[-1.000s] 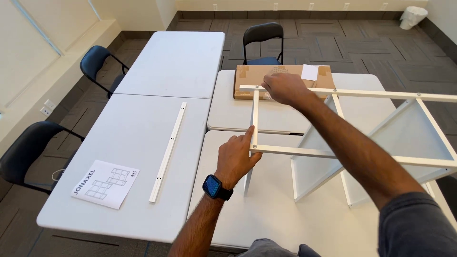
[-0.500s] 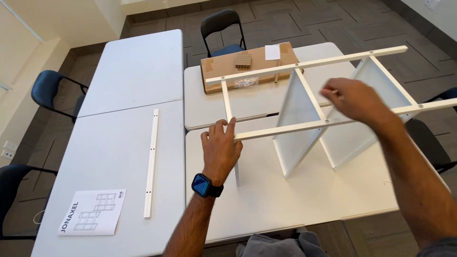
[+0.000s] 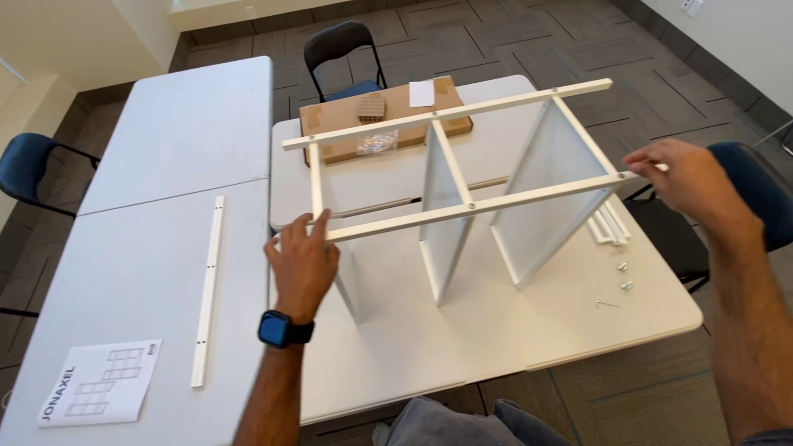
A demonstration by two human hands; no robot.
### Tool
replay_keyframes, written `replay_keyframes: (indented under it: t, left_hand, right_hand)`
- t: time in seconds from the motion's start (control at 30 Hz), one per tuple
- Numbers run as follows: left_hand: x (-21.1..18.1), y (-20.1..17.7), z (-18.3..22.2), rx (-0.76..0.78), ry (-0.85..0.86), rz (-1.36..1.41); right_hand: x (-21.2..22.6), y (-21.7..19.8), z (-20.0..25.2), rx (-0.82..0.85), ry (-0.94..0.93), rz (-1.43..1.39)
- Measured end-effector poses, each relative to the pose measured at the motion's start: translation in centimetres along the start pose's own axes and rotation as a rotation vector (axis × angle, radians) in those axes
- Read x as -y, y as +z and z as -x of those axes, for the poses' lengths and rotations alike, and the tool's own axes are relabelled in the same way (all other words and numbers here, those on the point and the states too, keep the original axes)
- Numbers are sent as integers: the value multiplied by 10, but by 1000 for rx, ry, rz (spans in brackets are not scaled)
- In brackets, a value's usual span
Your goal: The person assembles a white modular shelving unit on a table. They connect white frame pieces to vertical panels, aligning holes and inserting screws to secure the joints. The person handles frame pieces, panels, and screws throughout the process.
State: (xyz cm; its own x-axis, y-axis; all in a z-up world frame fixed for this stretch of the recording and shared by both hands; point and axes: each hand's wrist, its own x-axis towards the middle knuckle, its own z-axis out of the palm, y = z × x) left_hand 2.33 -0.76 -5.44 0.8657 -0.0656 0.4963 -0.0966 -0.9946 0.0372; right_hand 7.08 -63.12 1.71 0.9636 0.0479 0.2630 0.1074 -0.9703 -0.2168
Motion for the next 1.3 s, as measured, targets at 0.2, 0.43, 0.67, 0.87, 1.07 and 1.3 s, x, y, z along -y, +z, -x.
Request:
replay_keyframes:
  t: [0.2, 0.43, 0.67, 0.87, 1.07, 1.3]
  left_hand:
    - [2, -6, 1, 28, -44, -31]
    - [1, -2, 2, 14, -104, -47]
    - [-8, -14, 2, 198, -243, -16]
    - [-7, -17, 7, 206, -270, -25]
    - [1, -19, 10, 181, -336, -24]
    - [3, -19, 12, 165, -323, -23]
  right_hand:
    - [-7, 12, 2, -37, -221, -6]
    - [-1, 2, -22, 66, -194, 85]
    - [1, 39, -150, -5, -243, 138]
    - [6, 94, -221, -6, -99, 87]
    - [39, 72, -227, 51, -142, 148]
    - [61, 54, -225, 93, -202, 428]
